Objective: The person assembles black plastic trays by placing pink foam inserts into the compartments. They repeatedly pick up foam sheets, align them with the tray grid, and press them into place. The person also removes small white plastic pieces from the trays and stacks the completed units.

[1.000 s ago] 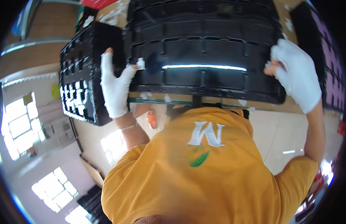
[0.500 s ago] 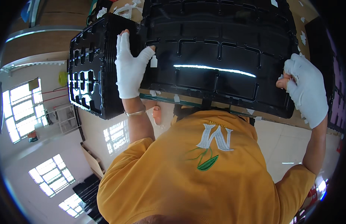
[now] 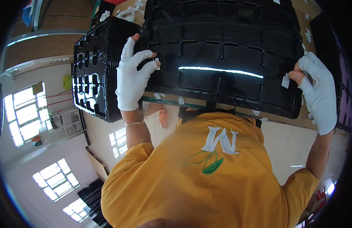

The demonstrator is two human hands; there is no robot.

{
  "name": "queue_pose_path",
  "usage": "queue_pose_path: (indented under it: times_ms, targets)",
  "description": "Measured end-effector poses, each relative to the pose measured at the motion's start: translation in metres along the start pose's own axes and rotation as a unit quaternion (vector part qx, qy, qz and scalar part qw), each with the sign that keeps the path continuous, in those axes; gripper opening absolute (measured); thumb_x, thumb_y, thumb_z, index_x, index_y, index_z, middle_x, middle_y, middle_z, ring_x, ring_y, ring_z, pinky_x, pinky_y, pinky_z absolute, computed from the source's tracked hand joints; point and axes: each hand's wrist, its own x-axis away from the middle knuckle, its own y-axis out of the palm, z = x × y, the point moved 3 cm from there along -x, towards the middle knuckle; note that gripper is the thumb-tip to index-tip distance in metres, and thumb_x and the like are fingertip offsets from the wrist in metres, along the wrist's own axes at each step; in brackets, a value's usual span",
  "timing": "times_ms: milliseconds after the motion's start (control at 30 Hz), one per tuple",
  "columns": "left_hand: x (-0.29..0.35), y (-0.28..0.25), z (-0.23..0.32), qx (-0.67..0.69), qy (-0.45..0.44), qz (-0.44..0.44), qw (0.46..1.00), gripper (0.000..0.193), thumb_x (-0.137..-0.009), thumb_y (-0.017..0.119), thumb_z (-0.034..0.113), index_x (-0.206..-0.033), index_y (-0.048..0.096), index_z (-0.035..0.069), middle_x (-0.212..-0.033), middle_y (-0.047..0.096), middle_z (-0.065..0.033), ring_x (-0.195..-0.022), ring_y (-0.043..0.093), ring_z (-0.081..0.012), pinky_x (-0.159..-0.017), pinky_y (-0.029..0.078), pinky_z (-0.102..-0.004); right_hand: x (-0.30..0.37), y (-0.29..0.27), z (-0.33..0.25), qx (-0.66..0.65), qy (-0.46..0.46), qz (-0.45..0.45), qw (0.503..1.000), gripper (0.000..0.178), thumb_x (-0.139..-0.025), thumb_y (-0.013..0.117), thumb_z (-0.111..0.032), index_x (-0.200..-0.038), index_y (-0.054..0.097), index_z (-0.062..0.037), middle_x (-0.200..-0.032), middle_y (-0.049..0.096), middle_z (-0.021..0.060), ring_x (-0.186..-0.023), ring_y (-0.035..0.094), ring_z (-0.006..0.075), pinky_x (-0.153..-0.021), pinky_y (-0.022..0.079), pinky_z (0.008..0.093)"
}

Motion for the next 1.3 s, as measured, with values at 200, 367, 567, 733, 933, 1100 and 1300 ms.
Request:
queue_pose_path:
  times_ms: [200, 367, 567, 733, 933, 1100, 1300]
  targets:
    - [-0.005, -0.001, 0.000, -0.023, 0.025, -0.024, 0.999, 0.020, -0.069, 0.073, 0.007, -0.089, 0.071, 0.004, -0.138, 0.049, -0.0215, -0.131, 0.040, -0.0425, -0.107, 0.036, -0.0428, 0.000, 0.000, 0.006, 0.012, 0.005, 0.010, 1.000, 0.018, -0.086, 0.069, -0.017, -0.087, 0.059, -0.0025, -0.077, 0.051, 0.0038, -0.070, 0.049, 0.0123, -0.066, 0.040, 0.0251]
    - [-0.003, -0.004, 0.001, -0.032, 0.029, -0.048, 0.998, 0.016, -0.069, 0.075, 0.002, -0.085, 0.070, 0.003, -0.142, 0.047, -0.0167, -0.132, 0.044, -0.0323, -0.099, 0.045, -0.0382, 0.001, 0.003, 0.013, -0.021, 0.011, 0.004, 1.000, 0.020, -0.087, 0.067, -0.017, -0.085, 0.055, -0.0019, -0.078, 0.045, 0.0022, -0.069, 0.043, 0.0107, -0.063, 0.036, 0.0248]
    - [0.001, -0.006, 0.007, -0.079, 0.050, -0.030, 0.995, 0.017, -0.071, 0.073, 0.000, -0.088, 0.070, 0.003, -0.141, 0.048, -0.0152, -0.127, 0.050, -0.0301, -0.093, 0.050, -0.0350, -0.001, -0.005, 0.014, 0.010, -0.015, 0.018, 1.000, 0.017, -0.087, 0.069, -0.017, -0.085, 0.057, -0.0049, -0.079, 0.049, 0.0024, -0.071, 0.048, 0.0106, -0.064, 0.038, 0.0234]
    - [-0.002, -0.006, 0.004, -0.047, 0.029, -0.059, 0.997, 0.022, -0.072, 0.073, 0.000, -0.093, 0.071, 0.003, -0.140, 0.049, -0.0152, -0.126, 0.051, -0.0304, -0.094, 0.049, -0.0348, -0.002, -0.004, 0.011, -0.002, -0.025, 0.016, 1.000, 0.017, -0.087, 0.068, -0.017, -0.085, 0.056, -0.0048, -0.079, 0.049, 0.0024, -0.072, 0.048, 0.0107, -0.065, 0.038, 0.0234]
    - [-0.001, -0.006, 0.009, -0.066, 0.045, -0.036, 0.996, 0.021, -0.073, 0.072, -0.001, -0.094, 0.070, 0.003, -0.137, 0.051, -0.0163, -0.127, 0.049, -0.0318, -0.096, 0.047, -0.0367, 0.000, -0.005, 0.013, 0.004, -0.028, 0.021, 0.999, 0.018, -0.087, 0.068, -0.018, -0.085, 0.056, -0.0043, -0.079, 0.048, 0.0024, -0.071, 0.047, 0.0107, -0.065, 0.038, 0.0235]
    - [-0.001, -0.008, 0.008, -0.108, 0.113, -0.051, 0.986, 0.023, -0.073, 0.072, -0.002, -0.095, 0.069, 0.003, -0.137, 0.051, -0.0170, -0.131, 0.045, -0.0336, -0.099, 0.045, -0.0383, 0.002, -0.006, 0.009, 0.017, -0.020, 0.023, 0.999, 0.019, -0.086, 0.068, -0.018, -0.085, 0.056, -0.0036, -0.078, 0.047, 0.0022, -0.071, 0.047, 0.0102, -0.065, 0.038, 0.0232]
    - [-0.011, -0.006, 0.004, -0.062, 0.108, -0.073, 0.989, 0.019, -0.072, 0.069, -0.004, -0.090, 0.065, 0.002, -0.139, 0.050, -0.0169, -0.131, 0.044, -0.0346, -0.100, 0.044, -0.0381, -0.003, -0.003, 0.002, -0.012, -0.040, 0.029, 0.999, 0.018, -0.086, 0.068, -0.017, -0.085, 0.057, -0.0031, -0.077, 0.047, 0.0017, -0.070, 0.047, 0.0098, -0.064, 0.038, 0.0228]
